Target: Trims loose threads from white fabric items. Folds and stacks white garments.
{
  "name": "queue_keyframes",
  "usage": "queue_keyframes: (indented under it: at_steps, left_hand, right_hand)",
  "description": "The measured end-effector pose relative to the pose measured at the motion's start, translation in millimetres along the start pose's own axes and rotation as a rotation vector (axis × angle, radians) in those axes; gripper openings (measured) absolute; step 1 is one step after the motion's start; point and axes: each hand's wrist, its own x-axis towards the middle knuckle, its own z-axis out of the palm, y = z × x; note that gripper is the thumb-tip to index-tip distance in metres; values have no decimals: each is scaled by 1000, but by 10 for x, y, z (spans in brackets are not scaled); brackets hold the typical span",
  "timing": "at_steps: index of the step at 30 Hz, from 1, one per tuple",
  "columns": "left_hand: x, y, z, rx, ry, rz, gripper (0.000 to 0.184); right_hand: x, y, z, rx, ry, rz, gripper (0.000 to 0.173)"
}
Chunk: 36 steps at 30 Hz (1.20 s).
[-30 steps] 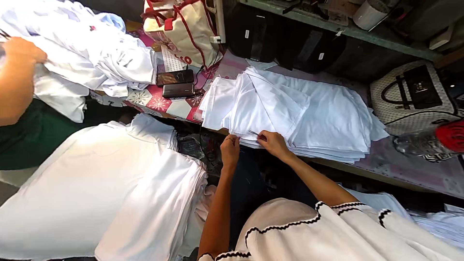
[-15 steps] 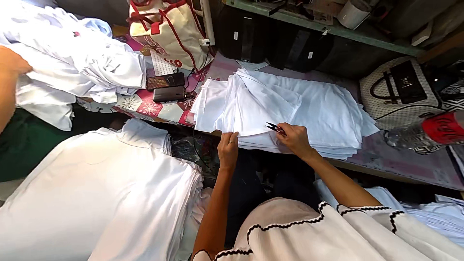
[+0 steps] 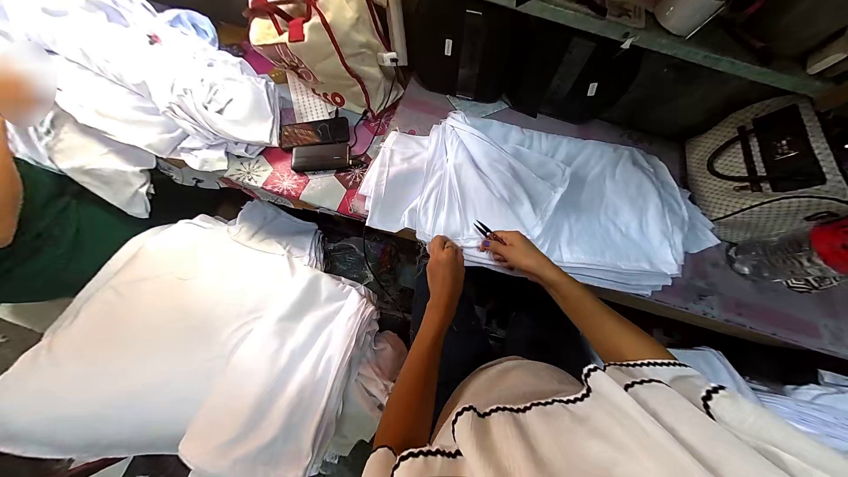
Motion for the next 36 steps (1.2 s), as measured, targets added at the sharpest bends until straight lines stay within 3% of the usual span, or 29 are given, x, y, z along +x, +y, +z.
queue_keyframes:
  at_steps: [2,5,8,10,15,21,27,33,36]
  left_hand:
    - [-38,63,-164,59,-123,-115,23]
    - [-174,174,-175,-58,60,-44,23]
    - [-79,165,130,-125,232,56,25]
    - [15,63,331,-128,313,103,15]
    - [30,-80,431,-239,443,157,4]
    - [-57,-62,329,-430,380,52,8]
    - [-107,-67,313,-456,368,13,9]
    - [-229,-79,126,-283,195,-67,17]
    - [-199,-21,117,-198,278,-30,32]
  right_hand:
    - [32,50,-55,127,-13,71,33]
    - [6,42,-108,305,-60,145,54]
    - [18,12,-84,390,-141,193,48]
    - [19,-6,-77,401,-168,216,43]
    - [-13,40,-100,350,-176,255,42]
    - [42,-22,12,254,-232,295,42]
    - [88,-58,118,257,-155,262,37]
    - [34,-43,99,252,-106,231,38]
    - [16,-85,90,254,-130,218,38]
